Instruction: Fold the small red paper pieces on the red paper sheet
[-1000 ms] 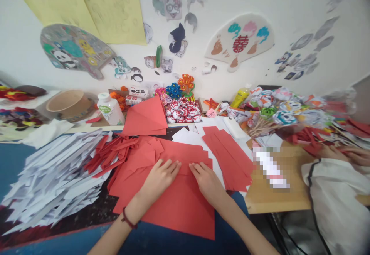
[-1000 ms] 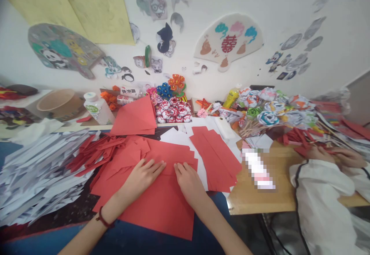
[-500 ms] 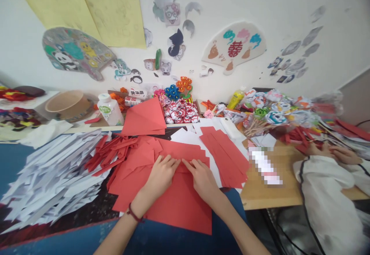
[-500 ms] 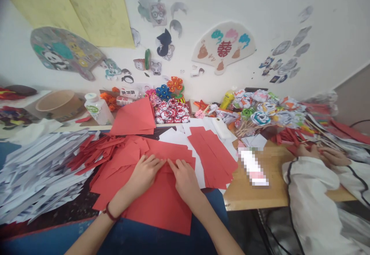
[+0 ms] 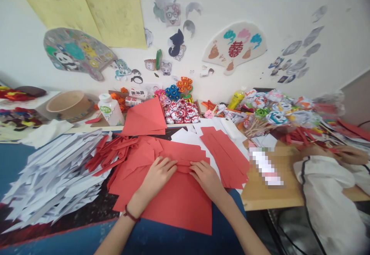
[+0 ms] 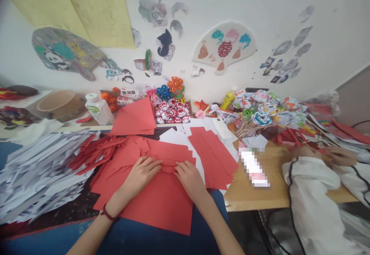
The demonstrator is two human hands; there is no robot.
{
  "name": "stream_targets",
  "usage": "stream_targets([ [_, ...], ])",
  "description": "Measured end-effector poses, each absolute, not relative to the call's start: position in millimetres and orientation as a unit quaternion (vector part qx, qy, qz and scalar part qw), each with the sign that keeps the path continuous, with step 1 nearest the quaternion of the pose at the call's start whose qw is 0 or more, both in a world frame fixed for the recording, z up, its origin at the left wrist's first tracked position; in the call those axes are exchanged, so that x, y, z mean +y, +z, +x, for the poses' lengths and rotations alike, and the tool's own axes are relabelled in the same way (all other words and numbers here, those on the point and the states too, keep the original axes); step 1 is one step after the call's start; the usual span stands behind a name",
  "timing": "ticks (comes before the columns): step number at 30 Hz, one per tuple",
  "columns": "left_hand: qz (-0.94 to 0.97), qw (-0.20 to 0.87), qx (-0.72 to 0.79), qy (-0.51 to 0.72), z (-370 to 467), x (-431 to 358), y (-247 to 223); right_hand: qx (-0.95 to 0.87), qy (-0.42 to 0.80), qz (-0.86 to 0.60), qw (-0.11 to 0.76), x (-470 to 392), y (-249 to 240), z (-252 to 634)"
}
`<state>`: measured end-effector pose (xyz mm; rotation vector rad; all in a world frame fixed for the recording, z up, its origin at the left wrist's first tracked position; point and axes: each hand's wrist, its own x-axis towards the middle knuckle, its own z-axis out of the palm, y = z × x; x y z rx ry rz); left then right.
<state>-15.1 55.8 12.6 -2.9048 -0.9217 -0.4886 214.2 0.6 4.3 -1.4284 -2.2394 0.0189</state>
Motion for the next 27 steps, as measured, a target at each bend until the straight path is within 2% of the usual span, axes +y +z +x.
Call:
stream_targets([
  [7,-0.912,-0.047,-0.344,-0.217,-11,52,18,-0.767,0.112,-0.542,0.325,3,4,212],
  [12,-0.911,-0.039,-0.351,-0.211,-10,47,18,-0.741,0.151,-0.559,0.339,4,3,216],
  [27,-0.817,-0.133,-0.5,-0.254,7,33,19,-0.697,0.228,-0.564,0.379,11,8,215],
])
